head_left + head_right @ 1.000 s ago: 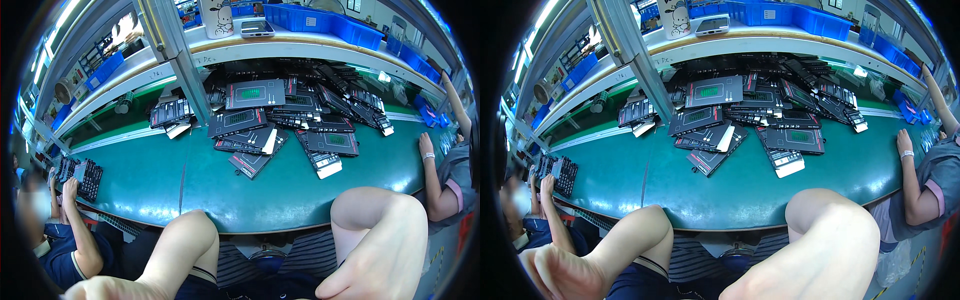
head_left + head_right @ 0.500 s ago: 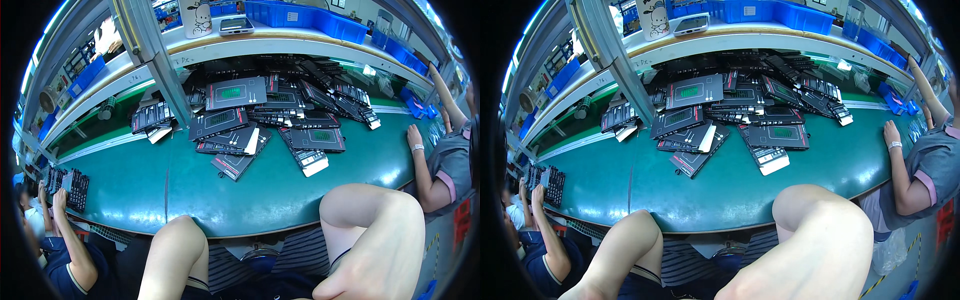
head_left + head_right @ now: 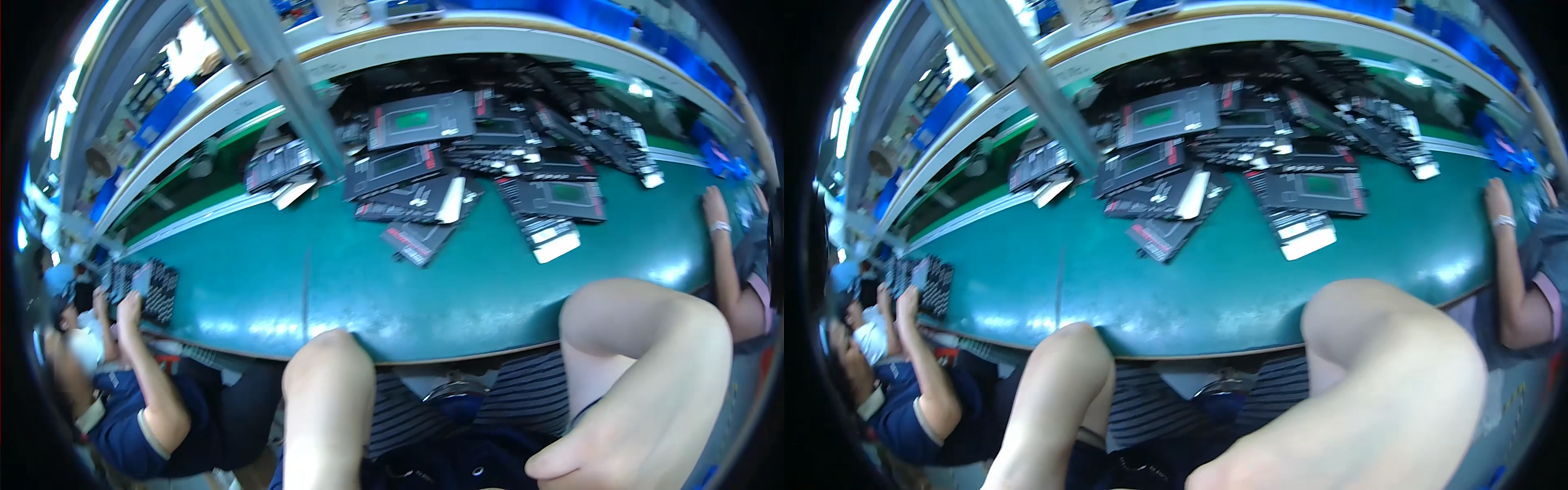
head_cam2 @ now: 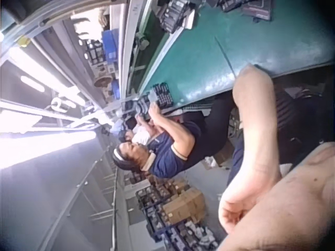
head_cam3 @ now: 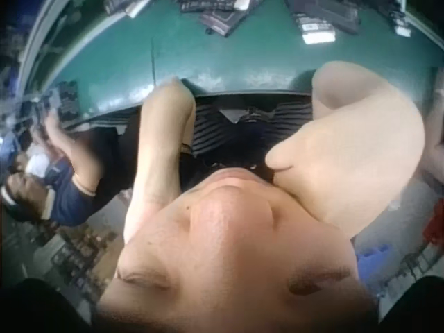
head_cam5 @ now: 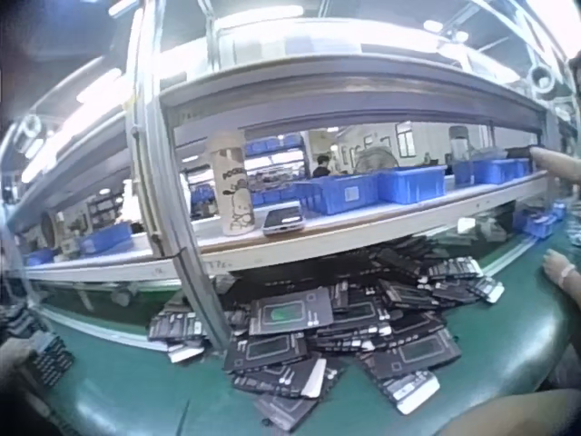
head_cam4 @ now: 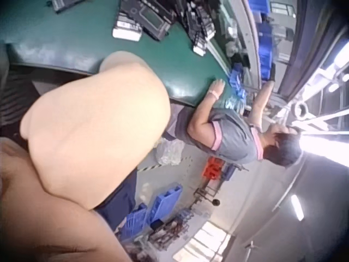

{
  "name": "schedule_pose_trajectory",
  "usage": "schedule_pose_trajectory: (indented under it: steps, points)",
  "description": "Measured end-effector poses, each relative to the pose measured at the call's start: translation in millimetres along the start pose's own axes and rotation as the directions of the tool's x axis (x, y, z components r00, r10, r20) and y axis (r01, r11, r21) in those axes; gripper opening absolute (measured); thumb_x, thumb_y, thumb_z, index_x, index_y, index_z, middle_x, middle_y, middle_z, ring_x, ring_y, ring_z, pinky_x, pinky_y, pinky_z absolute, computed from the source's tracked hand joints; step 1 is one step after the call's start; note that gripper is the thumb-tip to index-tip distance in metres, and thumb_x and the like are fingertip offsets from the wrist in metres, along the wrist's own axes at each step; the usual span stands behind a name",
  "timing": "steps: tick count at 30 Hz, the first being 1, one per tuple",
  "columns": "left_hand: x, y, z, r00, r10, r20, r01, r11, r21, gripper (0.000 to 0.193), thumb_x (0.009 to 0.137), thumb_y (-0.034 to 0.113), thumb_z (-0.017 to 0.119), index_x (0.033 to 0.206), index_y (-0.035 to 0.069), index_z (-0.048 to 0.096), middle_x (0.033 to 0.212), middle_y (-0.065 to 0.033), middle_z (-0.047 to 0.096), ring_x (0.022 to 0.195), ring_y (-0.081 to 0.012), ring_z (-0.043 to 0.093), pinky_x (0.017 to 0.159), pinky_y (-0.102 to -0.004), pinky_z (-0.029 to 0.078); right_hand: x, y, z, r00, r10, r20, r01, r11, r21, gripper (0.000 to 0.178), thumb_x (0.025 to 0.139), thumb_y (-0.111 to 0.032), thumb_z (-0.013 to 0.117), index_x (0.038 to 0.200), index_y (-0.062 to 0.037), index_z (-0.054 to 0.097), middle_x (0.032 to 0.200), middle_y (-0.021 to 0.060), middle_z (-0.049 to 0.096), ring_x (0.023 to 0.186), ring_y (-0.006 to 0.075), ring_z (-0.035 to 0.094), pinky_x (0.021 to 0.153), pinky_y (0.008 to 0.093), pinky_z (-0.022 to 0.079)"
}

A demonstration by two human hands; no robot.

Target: The person sits at a green assembly table and repeatedly picks up small black rectangular boxes from a large cardboard bin. They place each box into a clear plastic sleeve, seal the sleeve, and stack the packaged items on the table. The process is repetitive and involves handling the boxes and sleeves by hand.

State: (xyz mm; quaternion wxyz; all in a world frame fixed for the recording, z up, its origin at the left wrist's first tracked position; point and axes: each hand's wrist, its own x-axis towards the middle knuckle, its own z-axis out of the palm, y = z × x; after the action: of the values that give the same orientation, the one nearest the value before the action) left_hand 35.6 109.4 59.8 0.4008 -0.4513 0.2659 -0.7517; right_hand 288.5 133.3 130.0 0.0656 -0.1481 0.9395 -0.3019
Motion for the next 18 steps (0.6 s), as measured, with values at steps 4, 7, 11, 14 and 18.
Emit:
schedule_pose_trajectory:
  steps: [4,7,11,14,18]
  points:
    - [-4.6,-0.6,6.1,0.992,-0.084,-0.097,0.084,0.996,-0.004,0.026,0.102,0.021,0.052,0.115,0.001,0.062,0.119,-0.011,0.066,0.113,-0.0242,0.06,0.103,-0.0471,0.044,7.7,13.4,-14.4,0.982,-0.095,0.162,0.069,0.985,0.157,0.049,0.067,-0.024,0.061,0.104,0.0088,0.066,0.104,0.0227,0.067,0.098,0.0357,0.065,0.09,0.0474,0.052]
    - [-28.4,24.1,20.5,0.931,-0.362,-0.046,0.291,0.813,-0.504,0.036,0.093,0.022,0.061,0.12,-0.001,0.058,0.128,-0.0117,0.06,0.121,-0.0243,0.054,0.11,-0.0464,0.038,-7.2,-1.3,13.5,0.982,-0.153,-0.11,0.145,0.987,-0.075,0.045,0.071,-0.025,0.06,0.102,0.0071,0.066,0.095,0.0159,0.068,0.087,0.0316,0.066,0.083,0.0436,0.055]
    - [-74.9,96.6,-75.0,0.686,-0.378,0.621,0.371,0.917,0.148,0.061,0.073,0.013,0.078,0.126,0.019,0.047,0.137,-0.0039,0.052,0.126,-0.0339,0.046,0.104,-0.0519,0.042,-9.6,-6.5,19.7,0.968,-0.246,-0.05,0.229,0.948,-0.221,0.042,0.09,-0.025,0.06,0.118,0.0055,0.062,0.114,0.0185,0.066,0.089,0.029,0.066,0.081,0.0334,0.055]
    - [-32.3,128.7,-154.9,-0.069,-0.622,0.78,0.431,0.686,0.586,0.052,0.074,0.011,0.073,0.124,0.012,0.058,0.116,-0.0071,0.063,0.108,-0.0277,0.06,0.103,-0.0488,0.043,-4.0,-9.7,27.5,0.969,-0.232,-0.08,0.198,0.933,-0.299,0.041,0.095,-0.025,0.06,0.122,0.005,0.062,0.119,0.0189,0.065,0.09,0.0281,0.067,0.081,0.0309,0.055]
    - [55.4,144.6,-243.7,-0.282,-0.84,0.463,-0.103,0.507,0.856,0.045,0.072,0.004,0.067,0.116,0.008,0.06,0.115,-0.0121,0.063,0.11,-0.0324,0.06,0.099,-0.0527,0.043,20.6,-18.8,33.3,0.976,-0.168,-0.14,0.108,0.928,-0.357,0.04,0.095,-0.024,0.06,0.122,0.0048,0.062,0.118,0.0182,0.066,0.091,0.0276,0.067,0.081,0.031,0.055]
